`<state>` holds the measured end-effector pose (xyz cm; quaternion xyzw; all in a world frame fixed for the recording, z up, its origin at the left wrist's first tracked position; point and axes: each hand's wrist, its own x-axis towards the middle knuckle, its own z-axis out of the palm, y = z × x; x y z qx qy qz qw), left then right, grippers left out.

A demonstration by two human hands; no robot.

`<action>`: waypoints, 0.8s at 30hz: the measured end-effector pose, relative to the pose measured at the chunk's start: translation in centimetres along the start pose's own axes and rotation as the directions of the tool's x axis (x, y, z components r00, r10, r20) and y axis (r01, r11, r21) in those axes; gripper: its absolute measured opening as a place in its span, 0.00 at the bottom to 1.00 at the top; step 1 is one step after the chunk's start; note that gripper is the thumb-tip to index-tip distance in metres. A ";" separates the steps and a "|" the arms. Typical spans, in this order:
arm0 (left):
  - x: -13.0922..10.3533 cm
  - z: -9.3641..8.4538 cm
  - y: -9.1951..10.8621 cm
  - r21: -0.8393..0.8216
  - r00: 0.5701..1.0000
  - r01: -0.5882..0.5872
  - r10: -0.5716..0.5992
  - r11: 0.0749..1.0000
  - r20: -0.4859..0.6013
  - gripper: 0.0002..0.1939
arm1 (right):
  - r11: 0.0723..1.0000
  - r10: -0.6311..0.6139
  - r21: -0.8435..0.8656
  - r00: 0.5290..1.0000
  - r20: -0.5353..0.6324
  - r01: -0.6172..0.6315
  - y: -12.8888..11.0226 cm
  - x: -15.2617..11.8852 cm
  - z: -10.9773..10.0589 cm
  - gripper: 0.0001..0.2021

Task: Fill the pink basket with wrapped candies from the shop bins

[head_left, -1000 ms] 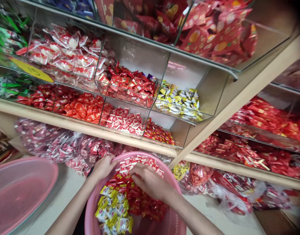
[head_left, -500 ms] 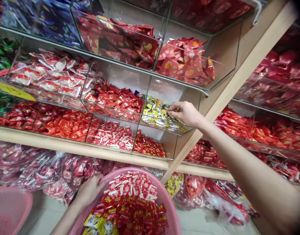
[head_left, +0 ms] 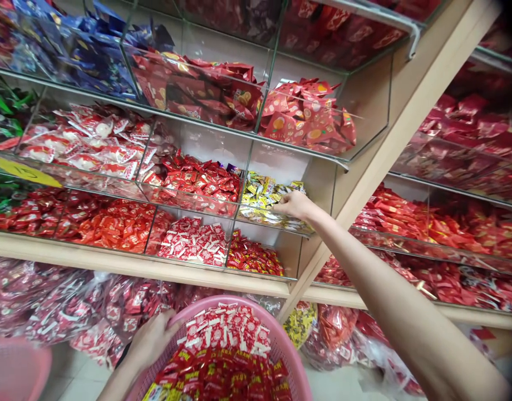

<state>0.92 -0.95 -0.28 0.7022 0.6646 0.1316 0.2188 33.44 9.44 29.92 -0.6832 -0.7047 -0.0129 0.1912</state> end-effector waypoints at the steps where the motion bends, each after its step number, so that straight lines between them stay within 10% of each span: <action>1: 0.1 0.0 0.0 -0.002 1.000 -0.002 0.002 1.000 -0.002 0.19 | 1.000 0.006 0.028 1.000 -0.012 -0.006 0.0 -0.1 0.1 0.10; 11: 0.6 0.0 -0.4 -0.004 1.000 -0.017 0.017 1.000 0.013 0.20 | 0.996 0.071 0.070 0.991 -0.114 -0.063 -0.3 -1.2 -1.8 0.12; 17: 0.7 -0.2 -0.1 0.003 0.999 -0.021 0.021 1.000 0.044 0.22 | 0.948 0.217 -0.244 0.976 0.032 -0.203 -0.8 -0.6 -2.3 0.26; 24: 0.5 -0.2 -0.3 -0.002 1.000 -0.016 0.016 1.000 0.018 0.22 | 0.938 0.097 -0.348 0.957 0.275 0.005 -1.9 -0.6 -3.9 0.24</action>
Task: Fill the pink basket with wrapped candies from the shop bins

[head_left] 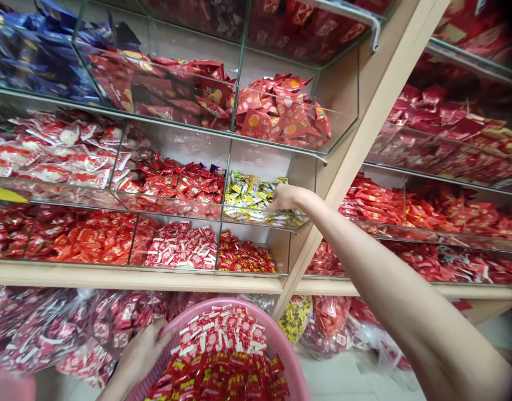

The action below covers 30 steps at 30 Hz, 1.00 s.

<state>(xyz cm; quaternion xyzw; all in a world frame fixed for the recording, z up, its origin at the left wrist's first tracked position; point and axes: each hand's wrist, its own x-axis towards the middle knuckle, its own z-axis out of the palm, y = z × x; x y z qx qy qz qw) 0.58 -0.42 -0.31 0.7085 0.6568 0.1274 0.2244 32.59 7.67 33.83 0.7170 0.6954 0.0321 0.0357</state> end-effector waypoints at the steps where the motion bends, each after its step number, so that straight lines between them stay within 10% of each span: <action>1: 0.0 0.0 0.0 0.000 1.000 0.001 -0.001 1.000 -0.003 0.21 | 0.999 -0.043 0.033 0.999 0.010 0.043 0.2 -0.1 -0.1 0.22; 12: 0.3 0.4 -0.4 -0.022 0.999 -0.008 0.008 1.000 -0.034 0.19 | 0.985 0.022 0.170 0.998 0.056 -0.031 1.0 0.7 -0.6 0.20; 21: 0.1 0.3 -0.2 -0.018 1.000 0.002 -0.002 1.000 0.000 0.20 | 0.947 -0.241 0.223 0.970 0.017 0.231 3.9 2.2 -0.7 0.15; 30: 0.4 0.6 -0.5 -0.013 1.000 -0.008 0.008 1.000 -0.007 0.20 | 0.939 -0.251 0.275 0.959 0.129 0.208 3.4 2.0 -0.6 0.13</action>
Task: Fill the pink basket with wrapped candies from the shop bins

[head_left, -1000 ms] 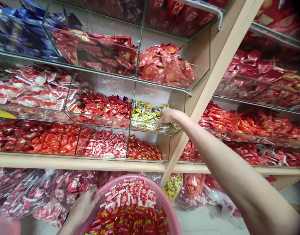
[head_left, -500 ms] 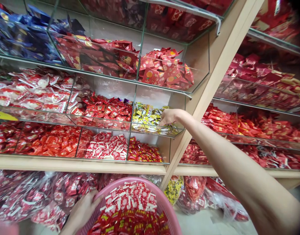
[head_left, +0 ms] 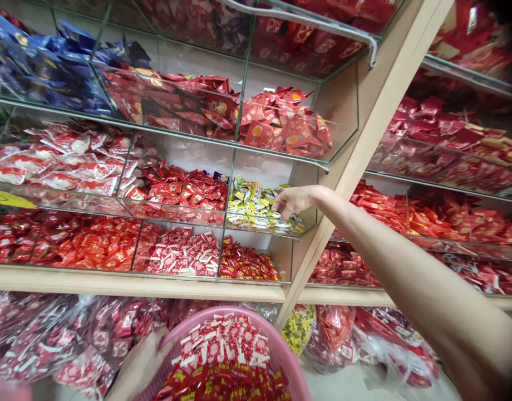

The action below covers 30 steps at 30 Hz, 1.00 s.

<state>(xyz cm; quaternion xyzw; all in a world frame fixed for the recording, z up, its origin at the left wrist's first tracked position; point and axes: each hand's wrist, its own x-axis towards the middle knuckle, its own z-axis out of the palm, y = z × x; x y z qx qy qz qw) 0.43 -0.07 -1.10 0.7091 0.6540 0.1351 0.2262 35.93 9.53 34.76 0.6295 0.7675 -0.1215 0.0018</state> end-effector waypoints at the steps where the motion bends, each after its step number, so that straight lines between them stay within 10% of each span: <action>1: 0.0 0.0 -0.1 0.001 1.000 0.000 0.000 1.000 -0.004 0.20 | 1.000 0.014 -0.006 1.000 0.010 -0.014 -0.2 0.1 0.1 0.12; 17: 0.2 0.2 -0.1 0.003 1.000 0.012 -0.012 1.000 0.000 0.20 | 0.986 -0.157 0.017 0.958 -0.242 0.166 1.2 1.0 1.5 0.11; 30: 0.0 0.1 -0.2 -0.019 1.000 0.006 -0.006 1.000 0.009 0.20 | 0.970 -0.144 -0.223 0.969 -0.202 0.098 0.6 0.6 2.1 0.04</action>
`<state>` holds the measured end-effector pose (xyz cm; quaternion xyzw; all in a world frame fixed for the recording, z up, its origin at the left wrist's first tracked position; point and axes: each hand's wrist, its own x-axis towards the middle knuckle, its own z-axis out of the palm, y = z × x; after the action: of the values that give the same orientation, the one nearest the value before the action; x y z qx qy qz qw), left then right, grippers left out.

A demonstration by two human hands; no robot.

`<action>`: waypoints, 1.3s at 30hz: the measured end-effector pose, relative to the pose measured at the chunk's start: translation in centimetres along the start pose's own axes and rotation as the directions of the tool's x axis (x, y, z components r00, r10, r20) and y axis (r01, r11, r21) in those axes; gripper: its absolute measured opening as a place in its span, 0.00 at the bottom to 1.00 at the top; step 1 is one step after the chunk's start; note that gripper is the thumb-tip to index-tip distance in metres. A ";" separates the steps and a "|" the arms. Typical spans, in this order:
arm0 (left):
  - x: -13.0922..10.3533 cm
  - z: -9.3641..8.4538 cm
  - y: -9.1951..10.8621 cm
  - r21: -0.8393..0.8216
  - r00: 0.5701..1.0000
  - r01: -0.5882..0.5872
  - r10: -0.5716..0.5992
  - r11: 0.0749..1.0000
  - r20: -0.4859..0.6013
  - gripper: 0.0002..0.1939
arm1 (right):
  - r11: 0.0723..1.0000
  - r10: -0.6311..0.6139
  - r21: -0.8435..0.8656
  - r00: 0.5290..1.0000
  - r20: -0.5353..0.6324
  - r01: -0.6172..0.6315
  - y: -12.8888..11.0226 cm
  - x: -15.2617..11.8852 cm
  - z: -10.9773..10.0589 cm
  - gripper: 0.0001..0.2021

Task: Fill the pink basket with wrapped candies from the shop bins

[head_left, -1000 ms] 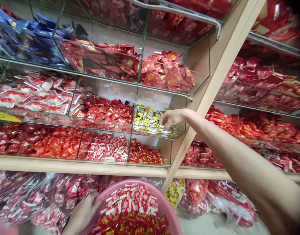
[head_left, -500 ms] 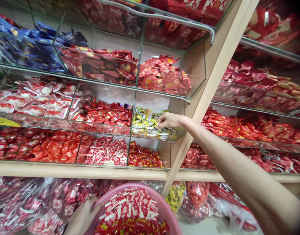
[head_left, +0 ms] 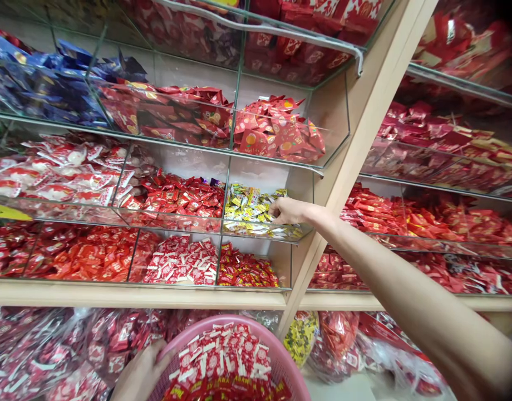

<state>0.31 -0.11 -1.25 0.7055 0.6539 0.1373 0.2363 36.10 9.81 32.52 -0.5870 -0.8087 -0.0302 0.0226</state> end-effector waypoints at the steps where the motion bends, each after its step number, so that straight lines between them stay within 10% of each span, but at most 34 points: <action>1: 0.0 0.0 0.0 -0.003 1.000 -0.001 0.001 1.000 0.000 0.20 | 1.000 -0.012 -0.013 1.000 -0.009 0.012 -0.1 -0.1 0.2 0.04; 15: 0.2 0.3 -0.2 0.008 1.000 -0.016 0.016 1.000 -0.016 0.19 | 0.983 -0.146 0.102 0.985 -0.089 0.155 -1.6 1.1 -1.8 0.09; 24: 0.0 0.1 -0.3 -0.016 1.000 0.008 -0.008 1.000 -0.017 0.21 | 0.983 -0.099 0.170 0.983 0.153 0.072 -3.6 2.4 -0.9 0.05; 39: -0.1 -0.1 0.2 -0.023 1.000 0.017 -0.017 1.000 -0.007 0.20 | 0.968 -0.190 0.174 0.981 0.042 0.180 -3.1 2.2 -1.3 0.14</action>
<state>0.43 -0.17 -1.04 0.6965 0.6592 0.1453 0.2435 32.46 10.88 33.89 -0.5055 -0.8599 0.0540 0.0460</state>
